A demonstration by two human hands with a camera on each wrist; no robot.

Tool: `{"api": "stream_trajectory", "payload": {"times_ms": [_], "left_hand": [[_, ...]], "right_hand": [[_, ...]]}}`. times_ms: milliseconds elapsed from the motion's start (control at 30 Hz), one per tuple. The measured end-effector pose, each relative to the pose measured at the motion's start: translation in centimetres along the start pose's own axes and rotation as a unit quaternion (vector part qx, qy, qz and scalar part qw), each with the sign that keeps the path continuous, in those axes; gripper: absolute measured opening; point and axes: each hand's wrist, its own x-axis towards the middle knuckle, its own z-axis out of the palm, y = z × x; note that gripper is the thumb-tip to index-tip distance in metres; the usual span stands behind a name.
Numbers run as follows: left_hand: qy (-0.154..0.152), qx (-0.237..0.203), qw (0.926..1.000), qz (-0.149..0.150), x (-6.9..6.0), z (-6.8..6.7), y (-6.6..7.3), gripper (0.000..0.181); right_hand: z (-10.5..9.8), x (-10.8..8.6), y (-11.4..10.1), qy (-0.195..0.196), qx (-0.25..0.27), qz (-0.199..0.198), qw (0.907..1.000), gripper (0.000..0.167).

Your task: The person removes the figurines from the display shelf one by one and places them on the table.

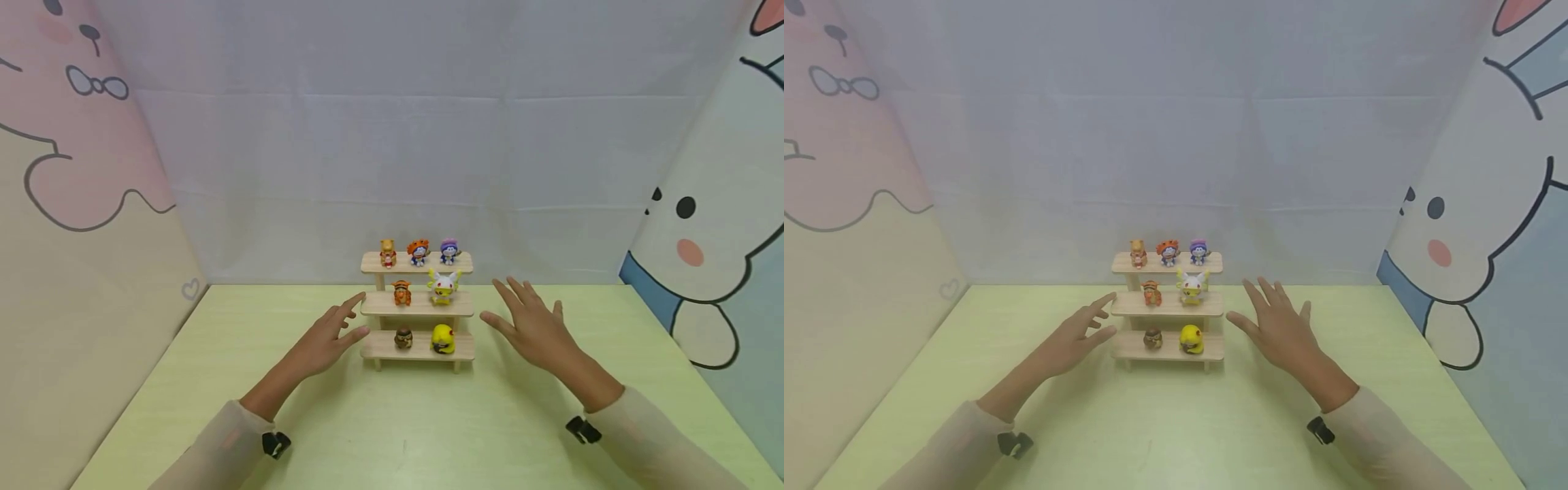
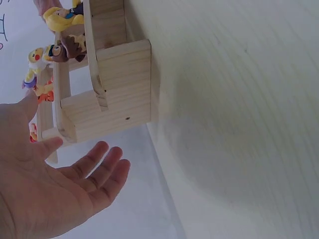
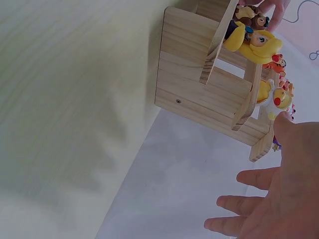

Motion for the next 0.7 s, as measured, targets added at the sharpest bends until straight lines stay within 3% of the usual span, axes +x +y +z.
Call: {"api": "stream_trajectory", "payload": {"times_ms": [267, 500, 700], "left_hand": [[0.001, -0.040, 0.9992, 0.010, 0.5, 0.3, 1.1, 0.062], [0.003, -0.092, 0.9956, -0.015, 1.1, 0.9, 1.3, 0.059], [0.020, -0.187, 0.9817, -0.030, 1.5, 1.1, 2.2, 0.052]], "right_hand": [[-0.3, 0.3, -0.3, 0.002, 0.019, -0.021, 0.9996, 0.079], [-0.7, 0.7, -0.6, 0.008, 0.027, -0.041, 0.9987, 0.078], [-1.2, 1.0, -0.9, 0.009, 0.048, -0.046, 0.9978, 0.078]]}}
